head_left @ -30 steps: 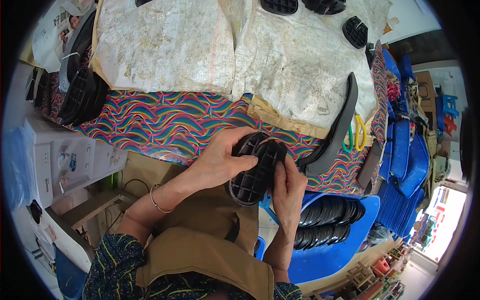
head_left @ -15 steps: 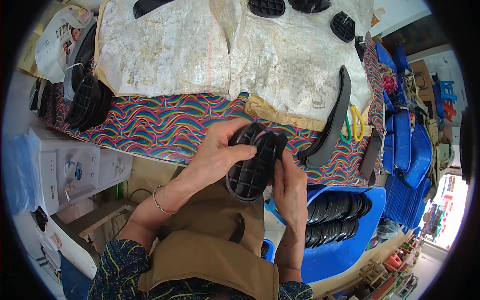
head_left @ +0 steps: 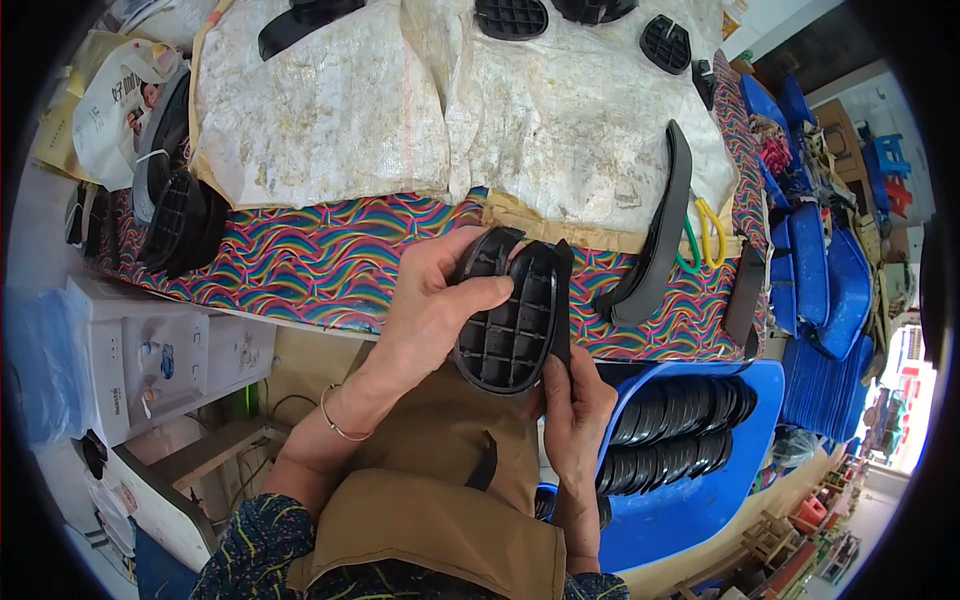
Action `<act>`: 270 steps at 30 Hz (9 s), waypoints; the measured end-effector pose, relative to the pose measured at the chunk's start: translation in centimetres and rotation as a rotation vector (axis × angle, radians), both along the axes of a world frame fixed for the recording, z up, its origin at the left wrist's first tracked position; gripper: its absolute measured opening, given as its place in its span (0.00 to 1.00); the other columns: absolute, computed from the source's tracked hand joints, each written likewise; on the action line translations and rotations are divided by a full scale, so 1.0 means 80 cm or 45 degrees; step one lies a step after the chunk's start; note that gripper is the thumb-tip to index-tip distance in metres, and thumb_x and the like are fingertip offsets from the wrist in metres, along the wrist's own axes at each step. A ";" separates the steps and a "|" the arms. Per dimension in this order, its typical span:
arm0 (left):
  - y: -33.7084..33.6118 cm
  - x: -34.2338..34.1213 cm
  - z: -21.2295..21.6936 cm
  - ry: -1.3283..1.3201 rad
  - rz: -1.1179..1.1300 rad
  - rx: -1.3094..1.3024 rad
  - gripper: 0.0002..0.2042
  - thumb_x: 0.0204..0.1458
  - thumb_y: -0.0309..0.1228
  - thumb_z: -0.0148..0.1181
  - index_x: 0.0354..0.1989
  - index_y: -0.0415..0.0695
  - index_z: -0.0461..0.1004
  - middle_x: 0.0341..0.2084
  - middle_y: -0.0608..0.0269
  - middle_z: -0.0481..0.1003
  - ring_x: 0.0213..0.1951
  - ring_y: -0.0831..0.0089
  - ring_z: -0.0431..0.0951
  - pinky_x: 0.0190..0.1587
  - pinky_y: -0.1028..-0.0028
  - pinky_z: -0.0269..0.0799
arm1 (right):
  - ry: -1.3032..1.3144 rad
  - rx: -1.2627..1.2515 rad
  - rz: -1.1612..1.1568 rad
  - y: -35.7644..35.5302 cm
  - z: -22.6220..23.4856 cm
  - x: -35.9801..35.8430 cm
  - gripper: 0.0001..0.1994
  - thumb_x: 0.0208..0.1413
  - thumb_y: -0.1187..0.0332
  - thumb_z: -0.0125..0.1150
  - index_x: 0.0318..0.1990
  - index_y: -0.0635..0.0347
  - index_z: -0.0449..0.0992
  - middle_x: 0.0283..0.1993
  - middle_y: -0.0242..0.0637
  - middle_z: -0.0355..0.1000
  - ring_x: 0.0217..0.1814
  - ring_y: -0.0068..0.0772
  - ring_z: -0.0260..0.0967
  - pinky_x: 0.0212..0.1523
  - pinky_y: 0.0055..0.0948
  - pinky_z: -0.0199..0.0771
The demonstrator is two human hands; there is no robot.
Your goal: The person assembles black plastic slippers by hand in a workshop. They pick up a sole and a strap, press them together, and place the finished slipper into a blue bin. The person repeats this process for multiple units, handling the components one at a time.
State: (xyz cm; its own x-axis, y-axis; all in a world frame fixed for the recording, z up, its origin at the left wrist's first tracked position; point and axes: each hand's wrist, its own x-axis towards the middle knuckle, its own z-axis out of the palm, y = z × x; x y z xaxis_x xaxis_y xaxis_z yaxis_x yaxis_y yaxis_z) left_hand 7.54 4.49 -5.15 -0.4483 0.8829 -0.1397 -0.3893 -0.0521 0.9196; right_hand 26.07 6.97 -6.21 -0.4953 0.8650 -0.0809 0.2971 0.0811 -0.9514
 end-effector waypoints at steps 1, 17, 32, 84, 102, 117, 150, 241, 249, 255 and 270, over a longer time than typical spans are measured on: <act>-0.001 0.002 0.001 -0.024 0.009 -0.001 0.11 0.49 0.20 0.59 0.42 0.34 0.76 0.31 0.68 0.78 0.31 0.85 0.75 0.35 0.80 0.71 | 0.028 -0.018 -0.021 -0.003 -0.002 0.000 0.09 0.68 0.73 0.49 0.47 0.67 0.75 0.21 0.29 0.70 0.18 0.15 0.65 0.19 0.17 0.62; 0.024 0.021 -0.007 0.197 0.153 0.015 0.19 0.42 0.26 0.62 0.46 0.36 0.76 0.35 0.65 0.77 0.36 0.76 0.76 0.42 0.77 0.72 | 0.087 0.408 -0.150 -0.014 -0.040 0.004 0.13 0.60 0.77 0.52 0.52 0.66 0.69 0.24 0.45 0.70 0.24 0.43 0.72 0.26 0.38 0.72; 0.043 0.043 -0.032 0.224 0.307 0.202 0.17 0.54 0.27 0.58 0.51 0.31 0.71 0.40 0.54 0.76 0.34 0.70 0.79 0.33 0.73 0.78 | 0.461 0.353 -0.395 0.001 -0.037 -0.012 0.18 0.62 0.70 0.54 0.57 0.68 0.64 0.35 0.60 0.73 0.39 0.59 0.74 0.39 0.45 0.72; -0.054 -0.085 0.007 0.353 -0.314 -0.340 0.18 0.40 0.26 0.75 0.29 0.46 0.66 0.38 0.58 0.77 0.41 0.78 0.74 0.43 0.75 0.70 | -0.113 1.124 0.337 0.032 -0.029 -0.068 0.27 0.39 0.87 0.57 0.53 0.64 0.75 0.43 0.50 0.76 0.38 0.46 0.78 0.35 0.34 0.79; -0.066 -0.093 0.016 0.494 -0.296 -0.142 0.24 0.46 0.21 0.64 0.55 0.40 0.73 0.53 0.54 0.74 0.54 0.64 0.76 0.60 0.65 0.67 | -0.189 1.268 0.340 0.039 -0.027 -0.067 0.22 0.45 0.80 0.61 0.52 0.61 0.75 0.42 0.40 0.72 0.34 0.35 0.74 0.30 0.28 0.75; -0.039 -0.056 0.030 0.519 -0.416 -0.413 0.23 0.43 0.31 0.73 0.49 0.37 0.77 0.45 0.57 0.79 0.50 0.68 0.77 0.55 0.70 0.69 | 0.179 -0.463 0.134 0.053 0.008 -0.014 0.25 0.55 0.71 0.65 0.60 0.64 0.68 0.49 0.40 0.75 0.44 0.27 0.74 0.43 0.30 0.76; -0.031 -0.081 -0.013 0.366 -0.466 -0.241 0.31 0.34 0.33 0.78 0.47 0.32 0.73 0.42 0.43 0.78 0.51 0.54 0.76 0.56 0.61 0.69 | 0.133 -0.643 0.227 0.089 -0.016 -0.029 0.06 0.46 0.77 0.72 0.32 0.65 0.80 0.28 0.35 0.77 0.30 0.22 0.73 0.31 0.23 0.69; -0.087 -0.036 0.113 0.804 -0.381 0.136 0.16 0.46 0.17 0.68 0.46 0.35 0.77 0.42 0.50 0.79 0.47 0.63 0.80 0.52 0.68 0.74 | 0.720 -0.995 0.428 0.064 0.091 0.024 0.09 0.54 0.79 0.67 0.40 0.65 0.74 0.34 0.31 0.73 0.34 0.14 0.68 0.35 0.14 0.66; -0.090 -0.030 0.086 0.595 -0.158 0.164 0.19 0.45 0.16 0.68 0.48 0.34 0.75 0.44 0.52 0.77 0.49 0.65 0.77 0.53 0.69 0.71 | 0.882 -0.982 0.283 0.035 0.057 0.017 0.10 0.56 0.77 0.66 0.42 0.64 0.71 0.34 0.31 0.72 0.32 0.13 0.65 0.32 0.14 0.63; -0.081 -0.020 0.075 0.421 -0.029 0.179 0.19 0.46 0.15 0.67 0.48 0.35 0.74 0.45 0.54 0.76 0.47 0.69 0.77 0.52 0.71 0.71 | 0.917 -0.971 0.150 0.010 0.048 0.007 0.10 0.59 0.75 0.63 0.42 0.62 0.68 0.33 0.29 0.69 0.29 0.10 0.60 0.30 0.13 0.58; -0.045 0.015 0.059 -0.143 0.144 -0.021 0.22 0.49 0.17 0.63 0.55 0.37 0.71 0.42 0.57 0.78 0.43 0.74 0.78 0.48 0.75 0.74 | 1.068 -0.825 -0.210 -0.035 0.016 -0.021 0.08 0.63 0.71 0.57 0.41 0.58 0.63 0.32 0.32 0.70 0.31 0.17 0.66 0.37 0.19 0.67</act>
